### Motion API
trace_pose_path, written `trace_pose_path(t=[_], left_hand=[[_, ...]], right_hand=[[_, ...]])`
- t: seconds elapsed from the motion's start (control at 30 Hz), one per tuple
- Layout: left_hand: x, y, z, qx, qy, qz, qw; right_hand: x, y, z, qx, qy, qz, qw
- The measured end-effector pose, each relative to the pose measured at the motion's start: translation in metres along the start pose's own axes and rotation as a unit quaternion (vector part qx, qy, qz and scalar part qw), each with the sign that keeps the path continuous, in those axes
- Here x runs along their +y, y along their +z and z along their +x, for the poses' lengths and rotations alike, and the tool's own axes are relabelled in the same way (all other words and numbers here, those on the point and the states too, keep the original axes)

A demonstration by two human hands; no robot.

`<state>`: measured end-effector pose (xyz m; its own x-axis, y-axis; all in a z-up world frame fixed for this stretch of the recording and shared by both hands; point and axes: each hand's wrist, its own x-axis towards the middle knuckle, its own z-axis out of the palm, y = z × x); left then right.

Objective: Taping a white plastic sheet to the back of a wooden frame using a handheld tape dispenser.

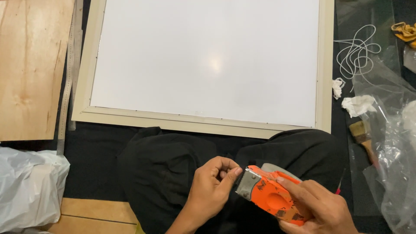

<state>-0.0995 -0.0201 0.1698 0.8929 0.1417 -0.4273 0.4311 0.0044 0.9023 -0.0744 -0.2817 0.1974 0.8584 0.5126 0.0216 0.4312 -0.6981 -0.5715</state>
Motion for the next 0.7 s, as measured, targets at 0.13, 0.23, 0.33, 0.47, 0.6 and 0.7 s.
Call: trace_pose_path(t=[0.13, 0.23, 0.33, 0.47, 0.6, 0.7], left_hand=[[-0.003, -0.009, 0.001, -0.016, -0.028, 0.035, 0.999], [-0.005, -0.023, 0.004, -0.004, -0.023, 0.028, 0.999], [-0.001, -0.040, 0.007, 0.020, -0.033, 0.019, 0.999], [0.019, -0.043, 0.003, 0.042, -0.001, 0.088, 0.995], [0.031, -0.024, -0.006, 0.065, 0.226, 0.165, 0.958], [0.049, -0.003, -0.013, 0.054, 0.404, 0.241, 0.881]], right_hand=[[-0.001, -0.001, 0.001, -0.022, -0.040, 0.045, 0.998], [0.002, -0.004, 0.000, -0.027, -0.028, 0.053, 0.998], [0.006, -0.008, -0.004, -0.029, -0.011, 0.016, 0.999], [0.001, -0.004, 0.001, 0.036, -0.033, -0.060, 0.997], [-0.014, -0.006, 0.005, 0.007, -0.002, -0.143, 0.990], [-0.037, -0.007, 0.013, 0.057, 0.014, -0.224, 0.973]])
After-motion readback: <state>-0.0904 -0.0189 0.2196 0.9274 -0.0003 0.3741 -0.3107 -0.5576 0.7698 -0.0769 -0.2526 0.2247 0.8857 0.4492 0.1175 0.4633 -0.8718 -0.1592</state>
